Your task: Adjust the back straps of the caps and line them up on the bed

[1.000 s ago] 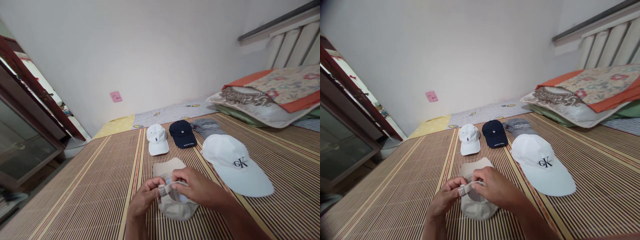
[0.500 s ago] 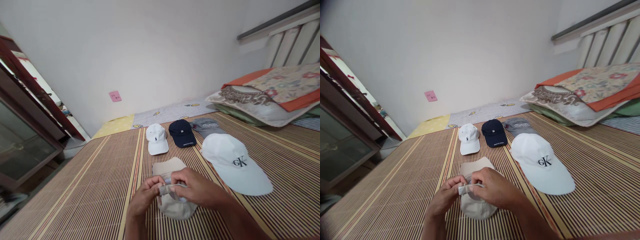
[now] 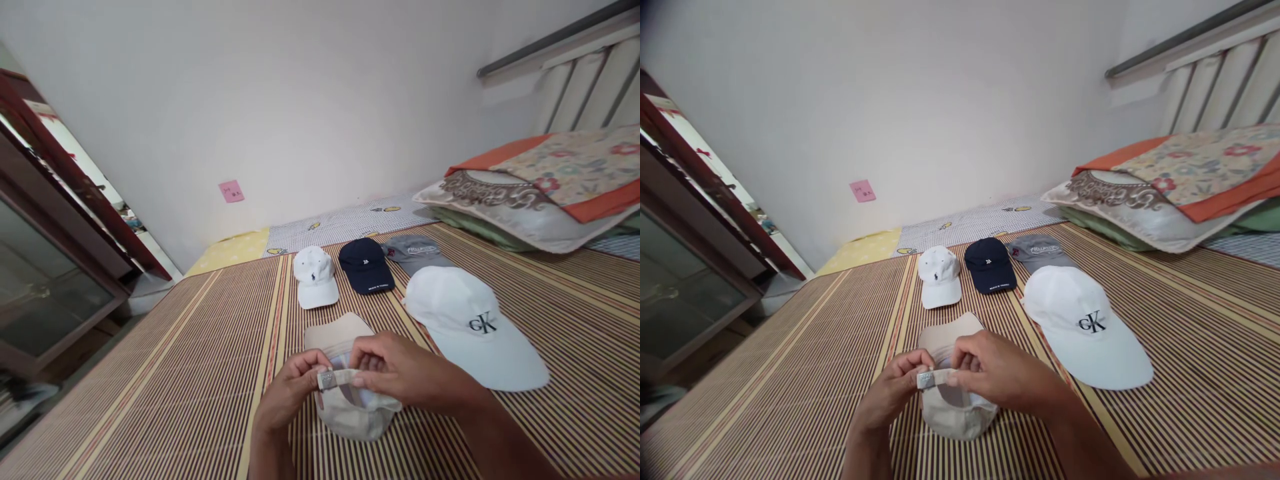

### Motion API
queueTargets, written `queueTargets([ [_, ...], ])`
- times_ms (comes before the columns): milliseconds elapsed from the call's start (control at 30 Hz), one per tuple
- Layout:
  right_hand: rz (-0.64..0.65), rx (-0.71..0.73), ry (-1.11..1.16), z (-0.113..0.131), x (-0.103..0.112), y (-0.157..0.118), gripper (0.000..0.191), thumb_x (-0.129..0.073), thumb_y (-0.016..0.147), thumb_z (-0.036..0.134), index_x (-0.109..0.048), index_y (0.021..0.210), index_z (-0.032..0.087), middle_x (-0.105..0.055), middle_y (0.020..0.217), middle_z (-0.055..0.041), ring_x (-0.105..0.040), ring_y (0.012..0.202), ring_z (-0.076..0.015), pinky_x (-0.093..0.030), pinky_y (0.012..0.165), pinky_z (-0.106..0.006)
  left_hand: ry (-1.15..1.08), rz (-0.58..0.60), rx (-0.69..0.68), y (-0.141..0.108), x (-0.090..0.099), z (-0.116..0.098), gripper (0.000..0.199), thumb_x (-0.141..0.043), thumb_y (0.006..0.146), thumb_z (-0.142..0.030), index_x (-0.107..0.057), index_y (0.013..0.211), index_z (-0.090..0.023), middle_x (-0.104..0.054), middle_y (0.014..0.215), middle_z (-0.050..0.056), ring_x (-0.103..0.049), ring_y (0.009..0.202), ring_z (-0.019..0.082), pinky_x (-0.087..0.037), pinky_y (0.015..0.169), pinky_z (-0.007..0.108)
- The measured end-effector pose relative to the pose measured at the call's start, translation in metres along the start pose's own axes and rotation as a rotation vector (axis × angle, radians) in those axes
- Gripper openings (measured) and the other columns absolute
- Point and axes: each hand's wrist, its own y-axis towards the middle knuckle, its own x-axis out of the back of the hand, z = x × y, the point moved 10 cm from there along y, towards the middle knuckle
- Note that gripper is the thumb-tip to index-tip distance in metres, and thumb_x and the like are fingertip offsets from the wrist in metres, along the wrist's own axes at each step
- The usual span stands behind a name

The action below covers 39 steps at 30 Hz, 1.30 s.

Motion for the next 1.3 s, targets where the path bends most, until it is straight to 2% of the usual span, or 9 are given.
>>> queueTargets([
  [133,0.029,0.002,-0.008,-0.002,0.007,-0.005,0.009,-0.068,0.082,0.022,-0.068,0.075,0.017,-0.057,0.063,0.0044,-0.047,0.059,-0.0102,-0.032,0.054,-0.022,0.003,-0.012,0.013,0.000,0.001,-0.001,0.034,-0.084,0.078,-0.046,-0.071,0.080,-0.014,-0.059,0.063,-0.002,-0.050,0.052,0.008,-0.041,0.051,0.018],
  [267,0.009,0.016,-0.040,0.005,0.004,-0.002,0.011,-0.066,0.083,0.020,-0.067,0.073,0.017,-0.055,0.062,0.0047,-0.045,0.058,-0.0096,-0.030,0.055,-0.023,0.002,-0.025,0.045,-0.002,0.000,0.000,0.031,-0.086,0.077,-0.041,-0.071,0.077,-0.014,-0.061,0.060,-0.002,-0.051,0.050,0.007,-0.041,0.051,0.017],
  [567,0.056,0.036,0.036,0.011,-0.014,0.004,0.010,-0.063,0.083,0.019,-0.067,0.074,0.017,-0.066,0.069,0.0007,-0.058,0.065,-0.0122,-0.038,0.060,-0.022,-0.038,-0.037,0.133,-0.001,-0.001,0.010,0.041,-0.091,0.068,-0.050,-0.073,0.074,-0.014,-0.065,0.054,-0.001,-0.053,0.040,0.008,-0.041,0.039,0.017],
  [767,0.030,0.013,-0.032,0.009,-0.015,0.005,0.012,-0.062,0.083,0.019,-0.069,0.073,0.017,-0.069,0.068,-0.0007,-0.061,0.064,-0.0134,-0.038,0.059,-0.023,-0.050,-0.039,0.130,0.001,-0.001,0.012,0.044,-0.092,0.065,-0.051,-0.072,0.074,-0.013,-0.065,0.053,-0.001,-0.054,0.039,0.008,-0.042,0.039,0.017],
  [900,-0.031,0.004,-0.128,0.010,-0.011,0.006,0.012,-0.062,0.082,0.017,-0.070,0.073,0.017,-0.069,0.067,0.0000,-0.059,0.062,-0.0133,-0.036,0.057,-0.023,-0.063,-0.032,0.108,0.003,-0.005,0.007,0.043,-0.091,0.068,-0.050,-0.070,0.076,-0.014,-0.065,0.057,-0.001,-0.051,0.040,0.007,-0.042,0.038,0.017],
  [1000,-0.022,0.008,-0.094,0.009,-0.010,0.006,0.015,-0.061,0.085,0.020,-0.071,0.074,0.017,-0.070,0.068,-0.0005,-0.060,0.063,-0.0137,-0.036,0.058,-0.024,-0.078,-0.029,0.069,0.005,-0.007,0.001,0.042,-0.089,0.070,-0.048,-0.065,0.082,-0.016,-0.064,0.059,-0.003,-0.049,0.040,0.007,-0.043,0.038,0.017],
  [1067,0.003,0.036,-0.083,0.010,-0.006,0.004,0.022,-0.058,0.091,0.025,-0.071,0.075,0.017,-0.069,0.068,-0.0004,-0.058,0.064,-0.0139,-0.036,0.058,-0.025,-0.071,-0.041,0.050,0.005,-0.006,-0.001,0.039,-0.087,0.073,-0.046,-0.062,0.083,-0.018,-0.061,0.057,-0.005,-0.048,0.039,0.007,-0.042,0.038,0.017],
  [1167,-0.013,0.057,-0.125,0.007,0.013,-0.004,0.030,-0.053,0.097,0.032,-0.074,0.082,0.017,-0.070,0.073,-0.0015,-0.058,0.067,-0.0153,-0.037,0.061,-0.027,-0.047,-0.059,0.045,0.003,-0.002,0.000,0.035,-0.083,0.079,-0.043,-0.059,0.082,-0.018,-0.058,0.057,-0.006,-0.045,0.040,0.006,-0.039,0.039,0.016],
  [1300,-0.035,-0.005,-0.135,-0.006,0.038,-0.017,0.023,-0.063,0.090,0.034,-0.080,0.094,0.019,-0.077,0.087,-0.0040,-0.064,0.079,-0.0194,-0.042,0.069,-0.029,-0.017,-0.048,0.034,0.001,0.000,0.000,0.031,-0.079,0.085,-0.042,-0.061,0.084,-0.017,-0.058,0.060,-0.005,-0.044,0.040,0.005,-0.036,0.039,0.015],
])
